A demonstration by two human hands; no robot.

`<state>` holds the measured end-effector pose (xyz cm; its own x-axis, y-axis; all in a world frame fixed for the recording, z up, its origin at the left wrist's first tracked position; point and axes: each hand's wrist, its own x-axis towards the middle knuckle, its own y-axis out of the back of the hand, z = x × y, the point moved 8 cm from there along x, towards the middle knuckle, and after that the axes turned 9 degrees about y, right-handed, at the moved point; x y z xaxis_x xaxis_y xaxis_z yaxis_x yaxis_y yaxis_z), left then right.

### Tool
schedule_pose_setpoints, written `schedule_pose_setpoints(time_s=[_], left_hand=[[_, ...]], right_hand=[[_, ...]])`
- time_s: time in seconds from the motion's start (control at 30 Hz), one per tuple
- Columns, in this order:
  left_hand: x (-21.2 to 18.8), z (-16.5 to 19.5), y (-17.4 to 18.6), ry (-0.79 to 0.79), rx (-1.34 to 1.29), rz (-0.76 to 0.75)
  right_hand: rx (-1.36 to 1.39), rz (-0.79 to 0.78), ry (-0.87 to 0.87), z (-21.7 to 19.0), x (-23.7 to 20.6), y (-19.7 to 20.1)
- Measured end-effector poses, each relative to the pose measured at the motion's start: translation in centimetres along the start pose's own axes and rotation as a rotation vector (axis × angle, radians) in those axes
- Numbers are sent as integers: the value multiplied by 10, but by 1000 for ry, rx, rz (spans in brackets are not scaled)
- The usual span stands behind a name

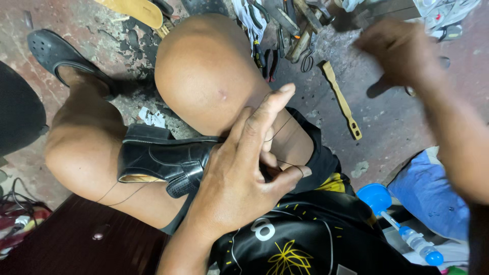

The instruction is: The person sits on the floor and sews a black shoe using a needle and thread. They repeatedly pass the needle through the shoe's sole and upper, pulling the thread to secure the stitching.

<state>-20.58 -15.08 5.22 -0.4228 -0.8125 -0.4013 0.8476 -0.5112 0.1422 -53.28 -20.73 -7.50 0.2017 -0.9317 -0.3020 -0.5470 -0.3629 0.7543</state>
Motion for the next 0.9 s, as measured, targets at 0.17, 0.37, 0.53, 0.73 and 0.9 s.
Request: schedule_pose_setpoints(time_s=[0.17,0.37,0.53,0.73,0.9], left_hand=[[-1,-2,2,-29,-1,-8],[4,4,1,-86,31,37],[9,7,-3,-40,-1,18],[11,9,-2,-43,-17,12],[14,8,-3,-23,-11,20]], right_hand=[[88,476,-245,136,-20,71],[885,319,14,43,-66,-5],[775,-83,145,-99,-117,-70],[503,-168,239,-158,-102,-60],[474,-192,367,-179,-98,-64]])
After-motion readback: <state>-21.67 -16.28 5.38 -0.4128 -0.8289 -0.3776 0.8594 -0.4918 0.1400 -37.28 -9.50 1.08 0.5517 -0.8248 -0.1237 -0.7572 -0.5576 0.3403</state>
